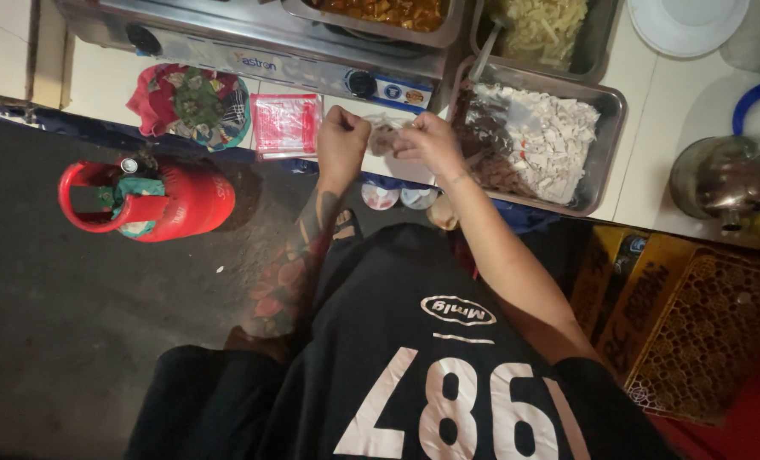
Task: Stirring ingredients in food trays and portioning shredded meat into small plastic bags
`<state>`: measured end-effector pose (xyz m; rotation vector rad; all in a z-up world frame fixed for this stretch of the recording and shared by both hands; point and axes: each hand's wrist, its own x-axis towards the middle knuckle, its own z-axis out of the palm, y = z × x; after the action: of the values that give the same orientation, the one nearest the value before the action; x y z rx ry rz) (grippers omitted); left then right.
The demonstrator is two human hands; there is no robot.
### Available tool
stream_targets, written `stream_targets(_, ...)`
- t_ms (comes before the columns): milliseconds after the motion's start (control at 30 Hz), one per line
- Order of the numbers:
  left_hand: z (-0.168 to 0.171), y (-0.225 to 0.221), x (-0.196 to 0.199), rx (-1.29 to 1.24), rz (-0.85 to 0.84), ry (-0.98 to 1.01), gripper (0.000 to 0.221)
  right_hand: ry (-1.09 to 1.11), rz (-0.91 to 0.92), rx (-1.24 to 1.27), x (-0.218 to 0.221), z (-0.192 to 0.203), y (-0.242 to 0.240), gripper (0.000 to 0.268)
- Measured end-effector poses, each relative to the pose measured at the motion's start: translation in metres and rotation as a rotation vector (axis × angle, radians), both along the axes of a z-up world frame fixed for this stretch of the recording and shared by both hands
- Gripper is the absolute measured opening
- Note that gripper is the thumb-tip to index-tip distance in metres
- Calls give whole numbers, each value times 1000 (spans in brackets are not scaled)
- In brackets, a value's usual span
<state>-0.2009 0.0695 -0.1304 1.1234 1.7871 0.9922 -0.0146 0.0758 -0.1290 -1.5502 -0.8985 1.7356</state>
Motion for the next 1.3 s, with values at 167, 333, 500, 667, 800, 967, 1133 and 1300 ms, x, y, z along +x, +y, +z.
stream_targets(167,16,-4,5,45,7,-167,13,-315,64,108,10,19,7,21)
stream_targets(333,39,-12,-5,121,-268,532,27,-647,250,170,10,63,4,15)
stream_targets(500,56,-23,-10,439,-278,868,8,-784,280,215,-2,112,-13,15)
stream_targets(667,51,-26,-12,450,-324,860,8,-703,250,215,8,94,-14,16)
stream_targets(800,30,-16,-12,305,-271,801,10,-788,310,236,-16,115,-24,12)
stream_targets(967,75,-30,-3,318,-437,646,5,-730,234,312,6,77,-8,14)
stream_targets(1133,21,-7,-7,261,-275,297,10,-780,251,239,6,94,-4,18)
stream_targets(1300,21,-5,-2,9,-327,-80,22,-542,389,380,13,56,17,20)
